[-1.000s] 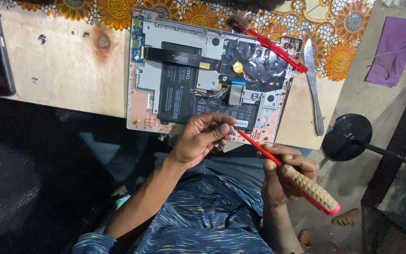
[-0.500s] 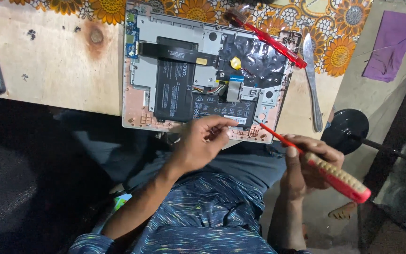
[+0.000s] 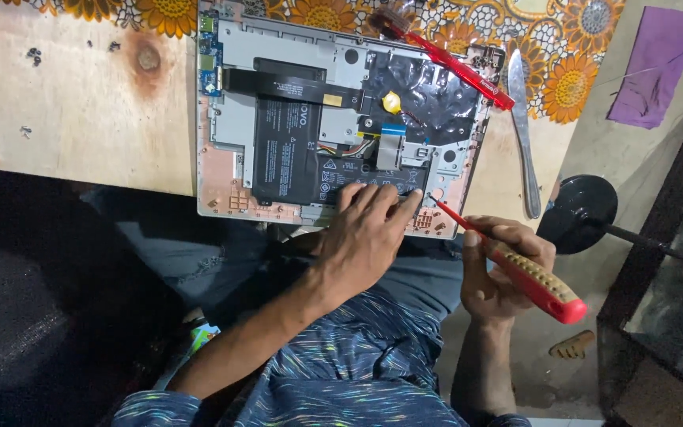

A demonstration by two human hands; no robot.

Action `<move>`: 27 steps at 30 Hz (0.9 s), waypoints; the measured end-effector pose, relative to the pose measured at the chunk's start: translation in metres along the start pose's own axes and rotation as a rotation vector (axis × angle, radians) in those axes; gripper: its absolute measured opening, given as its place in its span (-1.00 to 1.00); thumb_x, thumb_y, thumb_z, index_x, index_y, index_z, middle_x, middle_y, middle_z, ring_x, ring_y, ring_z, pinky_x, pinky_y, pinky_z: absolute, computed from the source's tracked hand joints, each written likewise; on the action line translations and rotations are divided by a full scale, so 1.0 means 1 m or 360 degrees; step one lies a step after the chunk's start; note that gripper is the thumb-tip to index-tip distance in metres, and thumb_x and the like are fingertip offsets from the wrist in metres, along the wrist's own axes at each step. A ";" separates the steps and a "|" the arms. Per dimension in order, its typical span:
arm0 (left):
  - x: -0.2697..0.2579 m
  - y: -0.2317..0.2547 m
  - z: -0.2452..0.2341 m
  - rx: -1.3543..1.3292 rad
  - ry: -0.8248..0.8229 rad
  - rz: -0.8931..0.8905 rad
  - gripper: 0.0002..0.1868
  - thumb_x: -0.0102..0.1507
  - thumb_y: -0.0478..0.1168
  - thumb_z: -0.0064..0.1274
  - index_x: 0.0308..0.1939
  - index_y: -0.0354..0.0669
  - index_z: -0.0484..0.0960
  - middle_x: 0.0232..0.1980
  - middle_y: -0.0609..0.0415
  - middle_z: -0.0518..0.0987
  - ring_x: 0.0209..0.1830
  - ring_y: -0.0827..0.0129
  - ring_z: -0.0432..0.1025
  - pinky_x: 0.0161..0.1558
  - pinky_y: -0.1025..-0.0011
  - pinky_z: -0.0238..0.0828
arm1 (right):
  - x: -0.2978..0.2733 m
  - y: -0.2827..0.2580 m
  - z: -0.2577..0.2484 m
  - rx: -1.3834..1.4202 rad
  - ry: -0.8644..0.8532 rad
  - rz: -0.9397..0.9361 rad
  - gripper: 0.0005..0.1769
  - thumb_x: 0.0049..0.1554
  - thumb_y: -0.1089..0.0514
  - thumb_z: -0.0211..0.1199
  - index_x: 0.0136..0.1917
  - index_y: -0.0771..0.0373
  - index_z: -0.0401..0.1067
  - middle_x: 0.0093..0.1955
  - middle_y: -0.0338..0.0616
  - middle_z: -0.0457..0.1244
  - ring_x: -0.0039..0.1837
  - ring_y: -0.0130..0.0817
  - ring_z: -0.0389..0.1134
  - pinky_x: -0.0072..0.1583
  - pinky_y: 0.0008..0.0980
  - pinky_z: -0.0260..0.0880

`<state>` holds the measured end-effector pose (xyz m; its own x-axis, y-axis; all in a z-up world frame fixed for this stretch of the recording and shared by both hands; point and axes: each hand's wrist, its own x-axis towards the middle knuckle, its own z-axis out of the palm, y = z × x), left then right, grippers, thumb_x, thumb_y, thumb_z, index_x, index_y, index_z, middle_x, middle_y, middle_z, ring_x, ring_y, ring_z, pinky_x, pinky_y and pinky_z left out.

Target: A person is disassembling a laptop on a workbench, using a screwdriver to remove internal screws and their hands to disconnect ribbon cables.

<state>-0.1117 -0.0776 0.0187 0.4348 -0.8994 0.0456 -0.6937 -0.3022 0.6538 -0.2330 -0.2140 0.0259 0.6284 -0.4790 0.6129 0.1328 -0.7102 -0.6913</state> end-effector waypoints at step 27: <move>-0.005 -0.007 0.022 -0.0036 0.0058 -0.0073 -0.59 0.22 -0.35 0.00 0.17 -0.10 0.53 -0.24 0.10 0.39 -0.20 0.31 0.37 0.13 0.02 0.14 | 0.024 0.000 0.001 0.0089 -0.0273 0.0005 -0.79 0.01 0.59 0.28 -0.12 0.44 0.37 -0.12 0.14 0.26 -0.06 0.12 0.39 -0.02 -0.12 0.44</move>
<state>-0.1213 -0.0779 -0.0026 0.4871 -0.8723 0.0424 -0.6597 -0.3356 0.6725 -0.2170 -0.2245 0.0401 0.7499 -0.3826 0.5398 0.1704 -0.6767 -0.7163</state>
